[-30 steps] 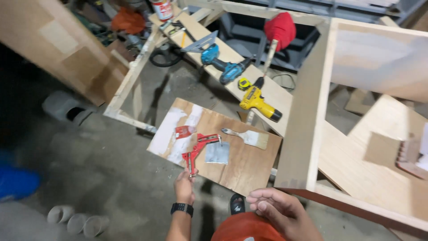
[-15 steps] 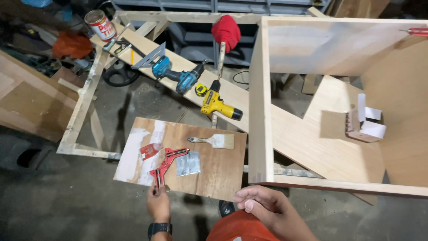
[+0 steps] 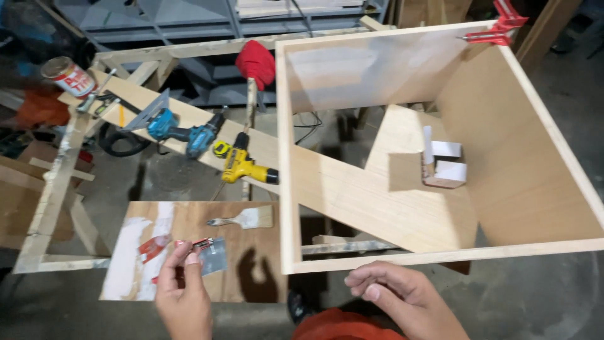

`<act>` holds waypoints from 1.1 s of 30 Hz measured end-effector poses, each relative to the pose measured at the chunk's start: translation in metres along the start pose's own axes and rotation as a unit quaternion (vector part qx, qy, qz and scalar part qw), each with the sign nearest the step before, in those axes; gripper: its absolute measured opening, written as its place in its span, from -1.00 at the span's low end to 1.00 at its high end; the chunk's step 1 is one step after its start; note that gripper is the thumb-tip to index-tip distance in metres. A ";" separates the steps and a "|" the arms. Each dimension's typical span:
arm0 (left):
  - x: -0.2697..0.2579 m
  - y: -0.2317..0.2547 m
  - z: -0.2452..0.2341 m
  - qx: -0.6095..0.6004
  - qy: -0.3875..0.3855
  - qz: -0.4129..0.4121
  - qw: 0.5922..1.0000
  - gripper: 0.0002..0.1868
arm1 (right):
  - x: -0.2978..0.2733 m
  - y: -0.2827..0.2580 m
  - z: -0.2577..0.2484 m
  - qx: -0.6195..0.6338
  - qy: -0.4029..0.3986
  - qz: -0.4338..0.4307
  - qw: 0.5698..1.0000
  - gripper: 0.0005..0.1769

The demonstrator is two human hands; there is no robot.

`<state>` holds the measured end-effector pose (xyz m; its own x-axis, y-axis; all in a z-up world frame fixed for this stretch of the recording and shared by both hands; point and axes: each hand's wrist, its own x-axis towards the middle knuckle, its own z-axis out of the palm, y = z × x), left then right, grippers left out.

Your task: Sanding a wooden board and using corner clamps to assemble a wooden box structure while aligning an internal divider.

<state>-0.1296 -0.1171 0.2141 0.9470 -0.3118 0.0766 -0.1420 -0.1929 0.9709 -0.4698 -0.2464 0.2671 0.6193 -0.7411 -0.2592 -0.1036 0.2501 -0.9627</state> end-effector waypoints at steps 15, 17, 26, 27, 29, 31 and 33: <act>-0.228 0.135 0.211 -0.011 -0.295 0.358 0.886 -0.83 | -0.053 -0.024 -0.283 -0.077 0.211 -0.060 0.973 -0.62; -0.240 0.136 0.224 -0.010 -0.319 0.359 0.877 -0.82 | -0.056 -0.024 -0.303 -0.075 0.218 -0.069 0.971 -0.62; -0.269 0.117 0.247 0.097 -0.410 0.322 0.848 -0.77 | -0.032 -0.023 -0.333 -0.064 0.187 -0.109 0.974 -0.65; -0.269 0.118 0.247 0.097 -0.396 0.340 0.848 -0.80 | -0.028 -0.029 -0.329 -0.084 0.185 -0.074 0.976 -0.64; -0.269 0.121 0.246 0.100 -0.379 0.357 0.848 -0.81 | -0.018 -0.043 -0.319 -0.104 0.178 -0.039 0.978 -0.63; -0.268 0.126 0.242 0.111 -0.432 0.304 0.842 -0.82 | -0.008 -0.056 -0.306 -0.116 0.169 0.027 0.978 -0.62; -0.260 0.125 0.237 0.090 -0.447 0.308 0.835 -0.79 | 0.002 -0.055 -0.298 -0.123 0.154 0.026 0.980 -0.63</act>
<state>-0.4619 -0.2804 0.2616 0.0969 -0.9580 0.2698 -0.6404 0.1475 0.7538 -0.6950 -0.4478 0.2962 0.3480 -0.8936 -0.2834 -0.3369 0.1628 -0.9273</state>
